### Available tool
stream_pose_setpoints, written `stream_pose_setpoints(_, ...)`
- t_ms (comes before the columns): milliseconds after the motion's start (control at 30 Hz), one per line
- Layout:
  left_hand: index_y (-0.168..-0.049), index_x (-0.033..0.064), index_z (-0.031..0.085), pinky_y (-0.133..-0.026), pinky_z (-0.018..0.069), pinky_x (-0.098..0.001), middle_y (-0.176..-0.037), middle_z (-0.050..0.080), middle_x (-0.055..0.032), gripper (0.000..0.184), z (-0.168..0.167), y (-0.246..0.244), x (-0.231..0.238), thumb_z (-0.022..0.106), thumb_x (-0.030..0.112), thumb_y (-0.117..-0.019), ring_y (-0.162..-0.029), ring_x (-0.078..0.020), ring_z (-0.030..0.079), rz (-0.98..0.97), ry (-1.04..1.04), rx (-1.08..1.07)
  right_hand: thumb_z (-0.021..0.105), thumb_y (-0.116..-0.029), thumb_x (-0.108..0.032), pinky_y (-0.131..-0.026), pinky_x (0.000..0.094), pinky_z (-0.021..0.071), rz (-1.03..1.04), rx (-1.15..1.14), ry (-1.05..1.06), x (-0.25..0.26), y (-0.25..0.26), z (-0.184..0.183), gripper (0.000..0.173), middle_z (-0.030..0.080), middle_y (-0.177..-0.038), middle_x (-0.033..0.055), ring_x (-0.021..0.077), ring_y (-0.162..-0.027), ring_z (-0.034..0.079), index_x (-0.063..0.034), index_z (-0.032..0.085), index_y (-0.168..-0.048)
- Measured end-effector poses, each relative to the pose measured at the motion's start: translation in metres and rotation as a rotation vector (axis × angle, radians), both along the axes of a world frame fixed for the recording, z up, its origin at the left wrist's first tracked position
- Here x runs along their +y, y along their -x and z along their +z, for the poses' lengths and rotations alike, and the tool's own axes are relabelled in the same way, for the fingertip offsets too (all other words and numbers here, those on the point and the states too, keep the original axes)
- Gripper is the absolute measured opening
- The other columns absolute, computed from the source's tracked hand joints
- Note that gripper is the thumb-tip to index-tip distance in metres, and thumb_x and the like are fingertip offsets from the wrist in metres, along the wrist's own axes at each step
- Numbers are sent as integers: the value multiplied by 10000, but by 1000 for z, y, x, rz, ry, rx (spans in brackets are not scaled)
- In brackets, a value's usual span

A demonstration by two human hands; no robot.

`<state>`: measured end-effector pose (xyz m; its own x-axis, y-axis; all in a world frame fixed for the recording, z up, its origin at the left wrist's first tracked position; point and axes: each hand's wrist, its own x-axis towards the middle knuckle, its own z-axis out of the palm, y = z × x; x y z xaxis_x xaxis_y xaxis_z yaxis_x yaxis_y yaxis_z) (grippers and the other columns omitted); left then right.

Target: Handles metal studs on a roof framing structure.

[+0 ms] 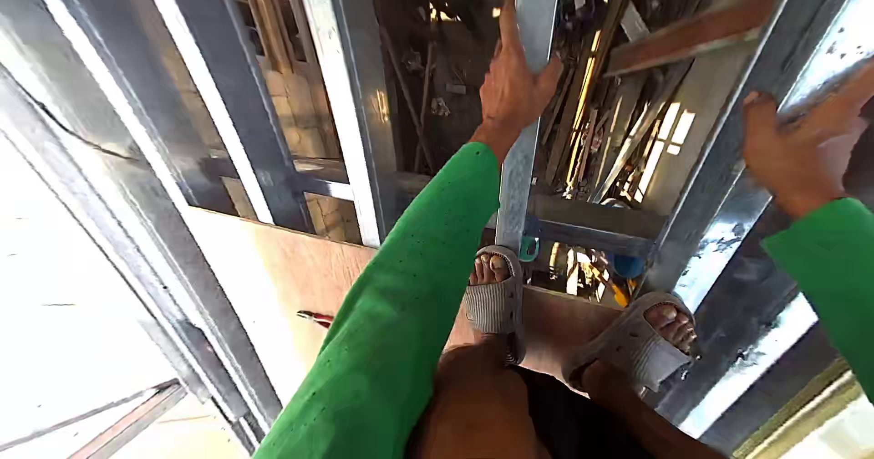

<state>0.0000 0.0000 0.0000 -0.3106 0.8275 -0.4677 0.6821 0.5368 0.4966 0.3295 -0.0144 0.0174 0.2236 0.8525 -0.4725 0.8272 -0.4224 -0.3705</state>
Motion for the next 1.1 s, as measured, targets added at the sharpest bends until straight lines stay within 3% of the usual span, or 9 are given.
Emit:
stream_pose_setpoints(67,-1658,207,42,-881,575,-596,-1574,424,-190,1073,15,2,-6,735,474,-884,-1169,-359,662,-1,63,-46,608,-963,-585,-934,753,451,48,-34,92,5,3,19,1022,548,-1292,440,615,-1150,590,-29,50,-1614)
stream_pose_setpoints(167,-1657,259,8,-816,590,-626,-1671,238,-204,1183,27,-6,-85,827,447,-824,-1161,-422,649,-14,19,-117,632,-919,-653,-903,820,418,177,-76,79,-4,-9,55,989,468,-1422,408,640,-1212,524,-72,233,-1613)
stream_pose_setpoints(267,-1662,177,22,-905,581,-562,-1620,334,-231,1115,13,-10,-85,761,458,-875,-1189,-386,650,-10,25,-91,727,-872,-567,-934,770,437,409,-109,-255,30,3,89,891,414,-1517,334,591,-1292,488,-98,412,-1561)
stream_pose_setpoints(433,-1651,132,154,-867,593,-503,-1524,490,-181,947,3,-16,-93,657,437,-909,-1090,-317,698,-15,40,22,832,-740,-625,-1131,748,265,736,-123,-346,122,48,99,1078,271,-1629,292,540,-1493,246,-163,367,-1595)
stream_pose_setpoints(533,-1651,121,162,-855,593,-504,-1525,489,-177,942,3,-19,-95,645,442,-909,-1103,-316,691,-43,7,4,705,-772,-767,-1130,739,284,691,-68,-360,188,72,98,1094,274,-1634,276,542,-1482,269,-148,350,-1602)
stream_pose_setpoints(733,-1652,161,172,-878,595,-507,-1535,486,-149,938,9,-15,-93,675,413,-901,-1161,-308,671,-16,-1,-61,595,-908,-716,-1065,787,316,818,-75,-238,289,138,83,961,433,-1529,326,550,-1398,418,-45,393,-1567)
stream_pose_setpoints(867,-1657,203,165,-894,590,-507,-1590,434,-113,912,7,-12,-92,635,496,-932,-1217,-291,644,-1,-20,-98,488,-945,-744,-925,773,432,770,-100,-197,289,147,68,856,595,-1304,348,558,-1196,580,8,591,-1341)
stream_pose_setpoints(1000,-1649,166,214,-829,609,-490,-1647,340,-141,996,3,-12,-93,585,709,-901,-1141,-286,681,65,-145,-172,587,-926,-693,-1016,713,419,849,-15,-127,249,135,67,868,551,-1367,343,529,-1247,555,26,522,-1408)
stream_pose_setpoints(1100,-1634,44,200,-1061,514,-501,-1636,322,-225,1041,-7,-6,-101,580,692,-913,-1353,-328,549,227,-306,-393,614,-848,-772,-1051,693,408,882,2,-101,210,135,65,1014,529,-1405,343,522,-1280,540,30,478,-1453)
